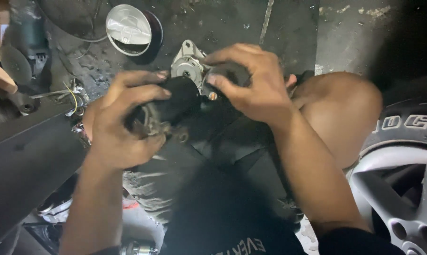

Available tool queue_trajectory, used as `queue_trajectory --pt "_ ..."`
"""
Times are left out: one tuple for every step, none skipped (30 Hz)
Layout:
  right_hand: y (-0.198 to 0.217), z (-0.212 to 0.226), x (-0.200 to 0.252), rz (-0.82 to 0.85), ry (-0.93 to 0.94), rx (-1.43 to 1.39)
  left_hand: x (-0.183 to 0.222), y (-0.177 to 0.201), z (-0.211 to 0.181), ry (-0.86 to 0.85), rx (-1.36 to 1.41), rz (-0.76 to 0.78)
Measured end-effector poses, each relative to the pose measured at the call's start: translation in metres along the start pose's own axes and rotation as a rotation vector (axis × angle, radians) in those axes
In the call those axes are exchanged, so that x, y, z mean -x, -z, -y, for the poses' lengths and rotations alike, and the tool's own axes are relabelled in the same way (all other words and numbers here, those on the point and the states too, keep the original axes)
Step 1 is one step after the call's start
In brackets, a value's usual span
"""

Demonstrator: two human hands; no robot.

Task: Reassembling a starter motor by fitting the armature into the brush holder and housing.

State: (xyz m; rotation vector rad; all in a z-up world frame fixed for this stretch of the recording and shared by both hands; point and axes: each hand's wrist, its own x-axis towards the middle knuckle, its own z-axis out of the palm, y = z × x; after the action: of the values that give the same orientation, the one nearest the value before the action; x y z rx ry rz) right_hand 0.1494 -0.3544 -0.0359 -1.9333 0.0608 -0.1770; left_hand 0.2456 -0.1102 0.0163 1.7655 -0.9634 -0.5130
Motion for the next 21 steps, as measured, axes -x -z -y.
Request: queue_trajectory --pt "0.003 0.0 -0.001 0.0 -0.128 0.028 -0.005 0.002 -0.002 0.041 -0.112 0.073" --pt "0.004 0.001 -0.004 0.006 -0.258 0.053 -0.009 0.005 -0.004 0.088 -0.222 0.143" --pt "0.001 -0.001 -0.004 0.009 -0.259 0.05 -0.008 0.008 0.003 0.093 -0.223 0.143" --pt "0.0 -0.004 -0.005 0.052 -0.256 0.06 -0.008 0.008 0.012 0.146 -0.294 0.258" --pt "-0.002 -0.007 -0.005 0.096 -0.254 0.071 -0.009 0.009 0.022 0.198 -0.365 0.374" --pt "-0.004 -0.008 -0.005 0.094 -0.259 0.075 -0.011 0.007 0.025 0.194 -0.36 0.377" --pt "-0.006 -0.01 -0.005 0.093 -0.254 0.069 -0.014 0.006 0.029 0.139 -0.382 0.395" --pt "-0.009 -0.012 -0.004 0.096 -0.254 0.059 -0.014 0.004 0.031 0.09 -0.402 0.416" --pt "-0.009 -0.013 -0.002 0.098 -0.265 0.059 -0.016 0.002 0.032 0.094 -0.393 0.423" --pt "-0.01 -0.014 -0.002 0.061 -0.168 0.083 -0.018 0.001 0.032 0.133 -0.434 0.434" --pt "-0.011 -0.014 -0.002 0.026 -0.07 0.106 -0.019 0.001 0.031 0.172 -0.476 0.445" --pt "-0.012 -0.013 -0.004 0.029 -0.072 0.106 -0.022 0.001 0.032 0.174 -0.473 0.445" --pt "-0.013 -0.013 -0.007 0.038 -0.149 0.079 -0.025 0.001 0.032 0.168 -0.511 0.475" --pt "-0.014 -0.011 -0.009 0.051 -0.224 0.048 -0.028 0.001 0.031 0.167 -0.55 0.504" --pt "-0.014 -0.012 -0.011 0.057 -0.225 0.045 -0.03 0.001 0.033 0.174 -0.549 0.503" --pt "-0.015 -0.012 -0.012 0.082 -0.271 0.046 -0.031 0.001 0.033 0.16 -0.536 0.494" --pt "-0.016 -0.012 -0.013 0.107 -0.318 0.048 -0.031 0.001 0.034 0.146 -0.524 0.486" --pt "-0.017 -0.014 -0.012 0.109 -0.32 0.045 -0.033 0.001 0.034 0.15 -0.523 0.488" --pt "-0.017 -0.016 -0.012 0.115 -0.291 0.045 -0.035 0.0 0.033 0.176 -0.56 0.537" --pt "-0.016 -0.018 -0.011 0.117 -0.262 0.047 -0.037 -0.002 0.033 0.2 -0.598 0.587" --pt "-0.016 -0.017 -0.011 0.116 -0.266 0.046 -0.036 -0.003 0.034 0.2 -0.596 0.59"
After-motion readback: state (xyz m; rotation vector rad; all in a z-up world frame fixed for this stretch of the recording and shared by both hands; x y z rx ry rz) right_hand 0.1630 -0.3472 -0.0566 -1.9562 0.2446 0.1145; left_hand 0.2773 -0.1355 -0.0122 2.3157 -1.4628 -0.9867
